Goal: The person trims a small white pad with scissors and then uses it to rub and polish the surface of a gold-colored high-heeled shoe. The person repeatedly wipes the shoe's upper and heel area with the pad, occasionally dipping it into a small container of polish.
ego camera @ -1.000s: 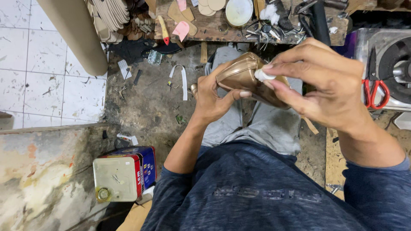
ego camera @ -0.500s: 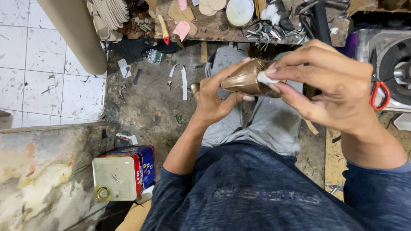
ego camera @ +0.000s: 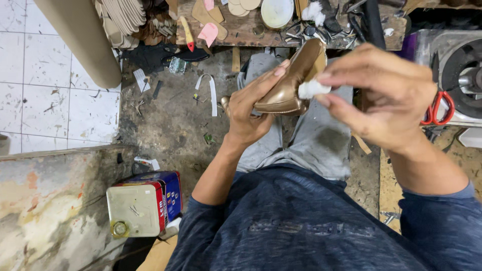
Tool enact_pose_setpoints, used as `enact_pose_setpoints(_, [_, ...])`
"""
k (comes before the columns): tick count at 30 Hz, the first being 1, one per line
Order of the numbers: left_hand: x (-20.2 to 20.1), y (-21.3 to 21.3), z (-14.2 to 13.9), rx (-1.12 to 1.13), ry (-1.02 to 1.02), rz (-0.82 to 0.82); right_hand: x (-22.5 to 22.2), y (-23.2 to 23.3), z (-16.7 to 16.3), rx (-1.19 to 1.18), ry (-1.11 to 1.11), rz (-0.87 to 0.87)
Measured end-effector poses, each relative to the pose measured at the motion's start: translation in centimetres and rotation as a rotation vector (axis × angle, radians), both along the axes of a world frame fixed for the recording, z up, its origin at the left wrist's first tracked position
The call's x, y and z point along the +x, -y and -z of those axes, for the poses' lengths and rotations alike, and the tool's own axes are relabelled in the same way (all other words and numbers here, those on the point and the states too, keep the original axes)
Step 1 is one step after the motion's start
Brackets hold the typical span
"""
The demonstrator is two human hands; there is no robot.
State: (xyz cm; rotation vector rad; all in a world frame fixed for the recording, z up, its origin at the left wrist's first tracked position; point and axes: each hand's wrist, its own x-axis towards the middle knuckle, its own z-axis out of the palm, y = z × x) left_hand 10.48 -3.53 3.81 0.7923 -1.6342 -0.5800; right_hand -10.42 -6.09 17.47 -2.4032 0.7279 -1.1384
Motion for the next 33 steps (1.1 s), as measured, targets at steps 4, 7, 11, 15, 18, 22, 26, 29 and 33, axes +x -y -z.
enact_pose_setpoints(4, [0.1, -0.1, -0.2, -0.009, 0.033, -0.029, 0.0, 0.1, 0.7, -0.043, -0.048, 0.053])
enact_pose_setpoints(7, [0.2, 0.0, -0.2, -0.026, 0.028, -0.023, -0.1, 0.5, 1.3, 0.098, 0.075, -0.031])
enact_pose_setpoints(11, [0.3, 0.1, 0.2, 0.003, 0.009, -0.004, 0.0, 0.7, 1.5, -0.048, -0.008, 0.022])
enact_pose_setpoints(15, [0.6, 0.3, 0.9, 0.003, 0.004, 0.045, 0.4, 0.4, 0.8, -0.002, 0.023, 0.01])
enact_pose_setpoints(18, [0.7, 0.4, 1.5, 0.078, -0.021, 0.085, 0.6, 0.3, 0.2, -0.001, -0.025, -0.022])
enact_pose_setpoints(22, [0.4, -0.1, 2.3, 0.186, -0.114, 0.117, 0.7, 0.6, 0.5, -0.057, 0.05, -0.055])
enact_pose_setpoints(26, [0.6, -0.4, 2.9, 0.297, -0.141, 0.098, 0.6, 0.4, 1.0, -0.042, -0.022, -0.06])
enact_pose_setpoints(29, [1.0, -0.3, 3.7, 0.309, -0.191, 0.157, 0.5, 0.4, 1.3, -0.065, 0.005, -0.036])
enact_pose_setpoints(33, [1.2, 0.7, 5.6, 0.458, -0.357, 0.116, -0.2, 2.4, 3.1, -0.038, -0.103, -0.102])
